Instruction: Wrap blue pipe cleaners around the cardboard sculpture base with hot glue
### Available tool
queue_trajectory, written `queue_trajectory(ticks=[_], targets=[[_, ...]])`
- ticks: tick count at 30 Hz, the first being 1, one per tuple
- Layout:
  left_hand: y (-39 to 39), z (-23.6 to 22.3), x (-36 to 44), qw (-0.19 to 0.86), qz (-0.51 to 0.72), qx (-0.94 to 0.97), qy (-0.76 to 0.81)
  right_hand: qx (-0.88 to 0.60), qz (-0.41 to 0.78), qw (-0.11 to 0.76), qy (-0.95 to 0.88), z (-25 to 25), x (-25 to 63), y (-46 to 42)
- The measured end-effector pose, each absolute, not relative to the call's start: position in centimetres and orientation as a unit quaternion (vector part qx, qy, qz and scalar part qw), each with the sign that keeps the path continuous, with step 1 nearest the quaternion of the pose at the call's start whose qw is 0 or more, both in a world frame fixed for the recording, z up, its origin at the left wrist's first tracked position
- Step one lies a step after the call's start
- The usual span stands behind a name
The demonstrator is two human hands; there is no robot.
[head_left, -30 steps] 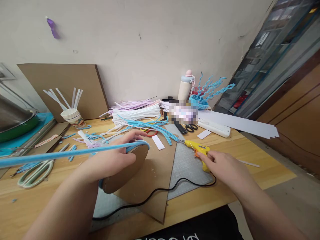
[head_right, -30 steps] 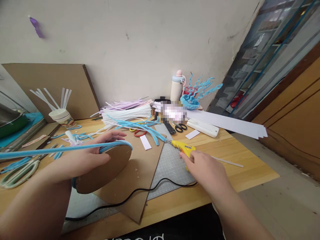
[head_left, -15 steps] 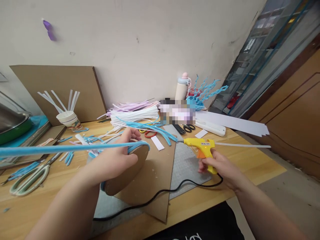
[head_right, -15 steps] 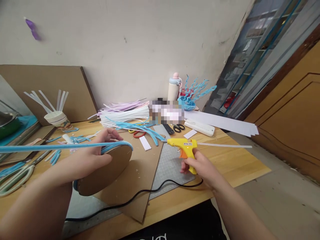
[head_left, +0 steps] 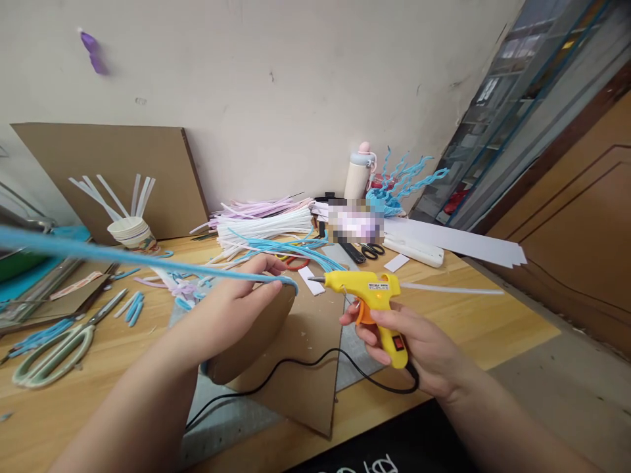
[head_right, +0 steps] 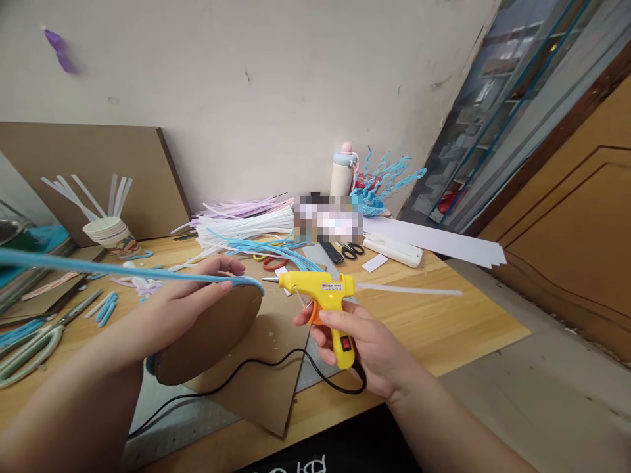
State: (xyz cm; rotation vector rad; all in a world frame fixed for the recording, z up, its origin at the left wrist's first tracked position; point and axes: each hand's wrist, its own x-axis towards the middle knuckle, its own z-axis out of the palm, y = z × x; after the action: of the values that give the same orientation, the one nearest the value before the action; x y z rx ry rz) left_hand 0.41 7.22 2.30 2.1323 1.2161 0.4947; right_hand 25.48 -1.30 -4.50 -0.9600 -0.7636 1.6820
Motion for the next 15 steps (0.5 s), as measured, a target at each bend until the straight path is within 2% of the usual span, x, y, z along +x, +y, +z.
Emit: queue_trajectory(ticks=[3, 9, 15], targets=[[7.3, 2.3, 0.4, 0.313, 0.193, 0.806, 0.464, -0.425, 0.672, 0.494, -0.351, -4.5, 24.7, -1.2], [7.2, 2.6, 0.6, 0.316, 0.207, 0.814, 0.44, -0.527, 0.542, 0.473, -0.452, -4.3, 23.9, -1.1], [7.3, 2.7, 0.7, 0.341, 0.205, 0.804, 0.442, -0.552, 0.482, 0.444, -0.515, -3.3, 23.0, -0.7]])
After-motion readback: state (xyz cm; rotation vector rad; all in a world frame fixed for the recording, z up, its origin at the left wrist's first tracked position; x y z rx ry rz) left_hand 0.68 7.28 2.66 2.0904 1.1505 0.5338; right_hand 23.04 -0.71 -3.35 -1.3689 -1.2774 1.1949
